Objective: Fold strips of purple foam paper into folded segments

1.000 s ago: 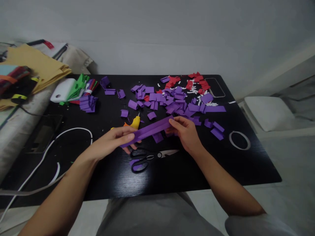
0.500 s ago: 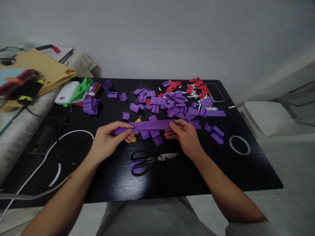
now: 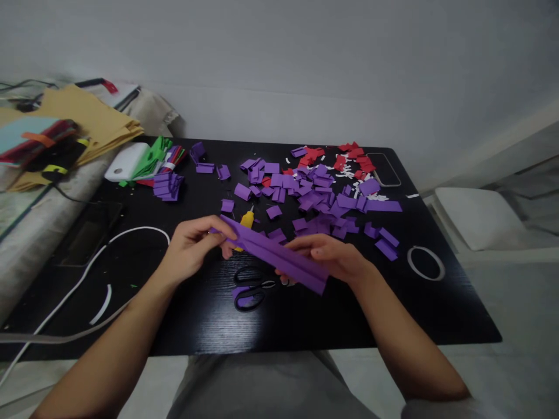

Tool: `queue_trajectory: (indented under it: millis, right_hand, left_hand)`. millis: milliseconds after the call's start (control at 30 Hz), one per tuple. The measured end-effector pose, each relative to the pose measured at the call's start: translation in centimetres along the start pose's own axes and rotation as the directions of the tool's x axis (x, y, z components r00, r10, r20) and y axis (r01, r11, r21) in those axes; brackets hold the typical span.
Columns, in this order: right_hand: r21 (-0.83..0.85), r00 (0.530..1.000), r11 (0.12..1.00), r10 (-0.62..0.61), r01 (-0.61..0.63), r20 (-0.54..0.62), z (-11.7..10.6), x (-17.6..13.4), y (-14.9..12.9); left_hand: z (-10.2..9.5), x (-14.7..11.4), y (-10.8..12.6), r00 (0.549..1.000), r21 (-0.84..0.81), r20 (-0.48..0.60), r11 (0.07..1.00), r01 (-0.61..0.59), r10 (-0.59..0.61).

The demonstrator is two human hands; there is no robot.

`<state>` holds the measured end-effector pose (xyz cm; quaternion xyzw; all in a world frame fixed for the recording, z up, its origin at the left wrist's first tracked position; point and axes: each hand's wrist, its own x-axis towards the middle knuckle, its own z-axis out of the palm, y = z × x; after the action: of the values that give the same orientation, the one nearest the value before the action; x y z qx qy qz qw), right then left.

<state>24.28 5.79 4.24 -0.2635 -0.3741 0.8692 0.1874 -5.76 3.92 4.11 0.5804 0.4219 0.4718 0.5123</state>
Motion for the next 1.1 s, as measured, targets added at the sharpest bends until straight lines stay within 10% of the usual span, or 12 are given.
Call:
queue_trajectory:
  millis: [100, 300, 500, 1100]
  right_hand:
    - [-0.041, 0.993, 0.996, 0.081, -0.078, 0.085, 1.2, 1.0, 1.5]
    - [-0.099, 0.993, 0.995, -0.013, 0.002, -0.114, 3.3, 2.9, 4.7]
    - [-0.112, 0.977, 0.993, -0.048, 0.025, -0.207, 3.2, 2.6, 4.8]
    - [-0.047, 0.961, 0.997, -0.076, 0.066, -0.267, 3.3, 2.5, 4.9]
  left_hand:
    - [1.3, -0.3, -0.2, 0.979, 0.041, 0.203, 0.999, -0.024, 0.015]
    - [2.7, -0.7, -0.7, 0.923, 0.118, 0.383, 0.989, -0.093, 0.041]
    - [3.1, -1.0, -1.6, 0.991, 0.153, 0.132, 0.988, -0.017, -0.003]
    - [4.8, -1.5, -2.1, 0.999, 0.107, 0.021, 0.994, 0.030, -0.033]
